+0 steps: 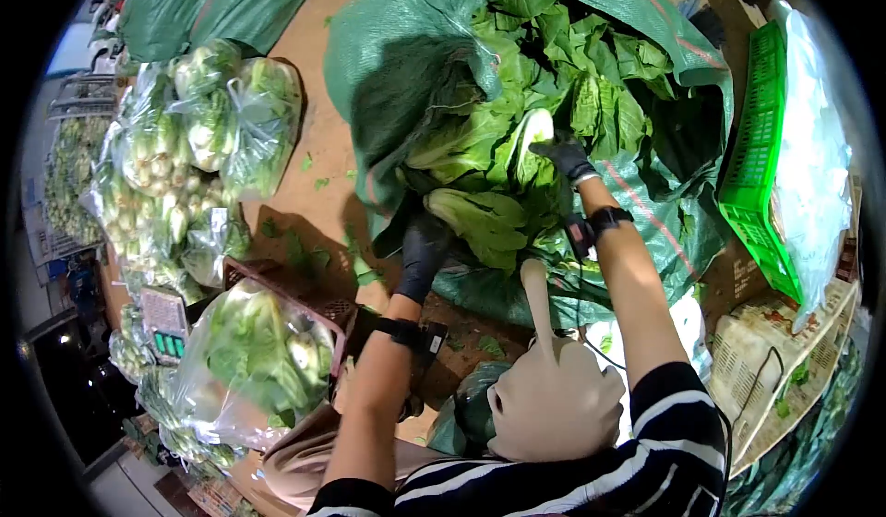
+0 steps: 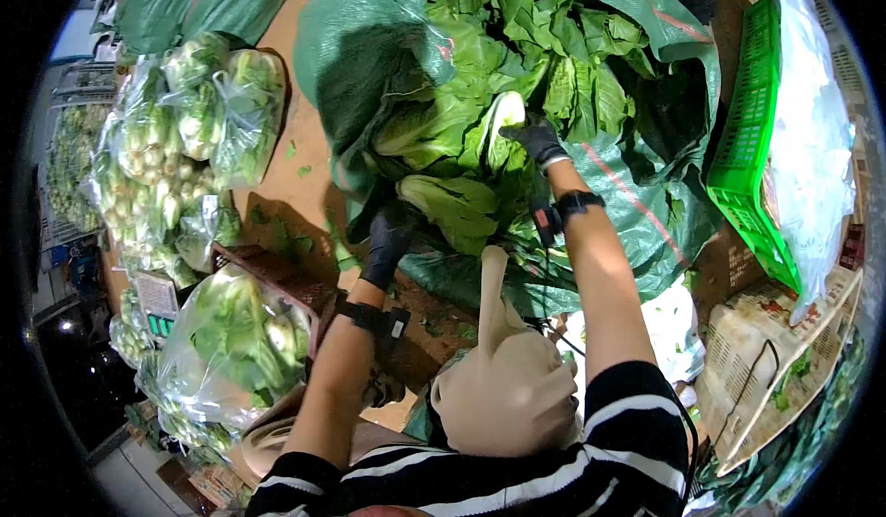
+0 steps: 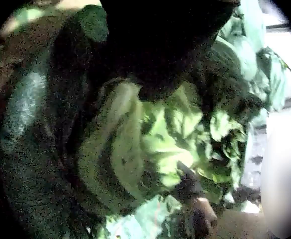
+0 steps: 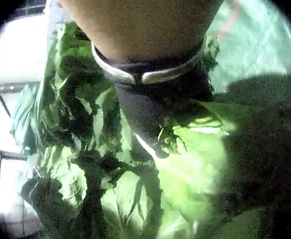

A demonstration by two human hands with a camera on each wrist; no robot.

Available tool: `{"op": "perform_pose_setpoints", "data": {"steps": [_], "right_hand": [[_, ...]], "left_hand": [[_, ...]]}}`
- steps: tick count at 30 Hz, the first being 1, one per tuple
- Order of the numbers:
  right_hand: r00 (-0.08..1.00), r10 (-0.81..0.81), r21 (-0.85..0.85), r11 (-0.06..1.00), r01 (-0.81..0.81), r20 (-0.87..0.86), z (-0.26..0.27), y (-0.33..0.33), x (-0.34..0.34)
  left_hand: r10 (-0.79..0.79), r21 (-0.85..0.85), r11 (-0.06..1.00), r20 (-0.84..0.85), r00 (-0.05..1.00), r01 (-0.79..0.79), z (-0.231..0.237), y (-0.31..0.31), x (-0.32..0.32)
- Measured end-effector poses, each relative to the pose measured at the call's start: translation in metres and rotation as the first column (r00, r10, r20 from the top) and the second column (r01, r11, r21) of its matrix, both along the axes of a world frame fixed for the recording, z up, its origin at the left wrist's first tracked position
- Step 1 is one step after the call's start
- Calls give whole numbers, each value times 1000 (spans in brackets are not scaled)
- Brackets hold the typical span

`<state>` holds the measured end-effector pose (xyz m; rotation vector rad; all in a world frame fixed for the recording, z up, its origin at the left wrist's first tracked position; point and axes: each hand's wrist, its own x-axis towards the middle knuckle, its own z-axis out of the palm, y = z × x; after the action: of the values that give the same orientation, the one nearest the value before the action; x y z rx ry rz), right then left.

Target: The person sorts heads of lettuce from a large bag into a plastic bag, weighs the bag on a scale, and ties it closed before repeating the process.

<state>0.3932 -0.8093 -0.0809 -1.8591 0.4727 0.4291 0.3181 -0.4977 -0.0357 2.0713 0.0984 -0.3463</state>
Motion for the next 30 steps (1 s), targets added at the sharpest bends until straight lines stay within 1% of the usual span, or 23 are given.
{"op": "perform_pose_setpoints", "data": {"steps": [1, 2, 4, 5, 6, 9, 10, 12, 13, 14, 15, 16, 17, 18, 20, 21, 22, 23, 24, 25, 27, 28, 30], "right_hand": [[999, -31, -205, 978, 32, 10, -2, -6, -8], [993, 98, -225, 971, -83, 59, 17, -11, -14], [936, 301, -284, 928, -243, 183, 57, -9, -25], [865, 413, -430, 862, -270, 285, 76, 1, -31], [717, 602, -626, 721, -299, 351, 94, 16, -27], [514, 737, -793, 587, -165, 439, 105, 71, -26], [459, 772, -841, 534, -93, 440, 102, 91, -24], [665, 723, -727, 557, -402, 186, 47, 126, -14], [601, 783, -730, 505, -460, 162, 15, 128, -11], [532, 835, -736, 448, -507, 141, -9, 124, -6], [537, 827, -723, 473, -503, 167, -18, 120, 0], [415, 888, -822, 382, -424, 198, -3, 112, -1], [378, 903, -829, 365, -424, 204, 11, 108, -1], [352, 912, -833, 357, -422, 212, 30, 106, 1], [496, 864, -550, 454, -701, 82, 96, 112, 20], [496, 849, -637, 486, -599, 182, 103, 111, 29], [500, 776, -594, 623, -509, 385, 104, 110, 43], [507, 763, -623, 632, -461, 400, 131, 110, 50], [517, 749, -648, 642, -410, 415, 163, 109, 57], [493, 719, -644, 679, -353, 489, 174, 108, 63], [504, 690, -697, 683, -216, 520, 198, 109, 69], [490, 638, -697, 712, -83, 594, 198, 115, 76], [469, 632, -701, 712, -36, 617, 184, 123, 87]], "left_hand": [[317, -165, 934, -23, 948, -316, -10, -4, 1], [311, -173, 934, -29, 950, -311, -32, -4, 0], [169, -412, 869, -275, 947, -274, -75, -4, -3], [133, -192, 962, -292, 947, -194, -77, -8, 2], [131, -193, 962, -293, 947, -193, -79, -9, 6], [-96, -281, 960, -384, 918, -17, -103, -10, 7], [-116, -480, 860, -512, 851, -171, -128, -14, 2], [-160, -623, 703, -608, 778, -342, -137, -29, -13], [-247, -44, 969, -181, 952, 243, -132, -35, -35], [-428, 358, 843, -7, 904, 402, -124, -34, -34], [-580, 740, 589, 108, 807, 324, -117, -33, -34], [-390, 287, 883, 12, 921, 370, -101, -33, -28], [-257, -235, 948, -179, 950, 212, -88, -33, -24], [-252, -232, 950, -175, 952, 209, -79, -28, -9], [-339, -84, 940, -162, 927, 329, -37, -22, 42], [-410, 81, 905, -98, 907, 418, -3, -23, 67], [-382, 91, 920, -7, 924, 381, 36, -24, 89], [-352, 101, 934, 84, 932, 343, 76, -25, 111], [-111, -244, 963, 40, 993, 117, 90, -19, 124], [-105, -244, 963, 47, 993, 114, 96, -16, 128], [91, -696, 716, 1, 996, -64, 101, -8, 132], [97, -696, 715, -2, 995, -71, 101, -4, 133], [82, -557, 824, 299, 951, 104, 100, 2, 142]]}}
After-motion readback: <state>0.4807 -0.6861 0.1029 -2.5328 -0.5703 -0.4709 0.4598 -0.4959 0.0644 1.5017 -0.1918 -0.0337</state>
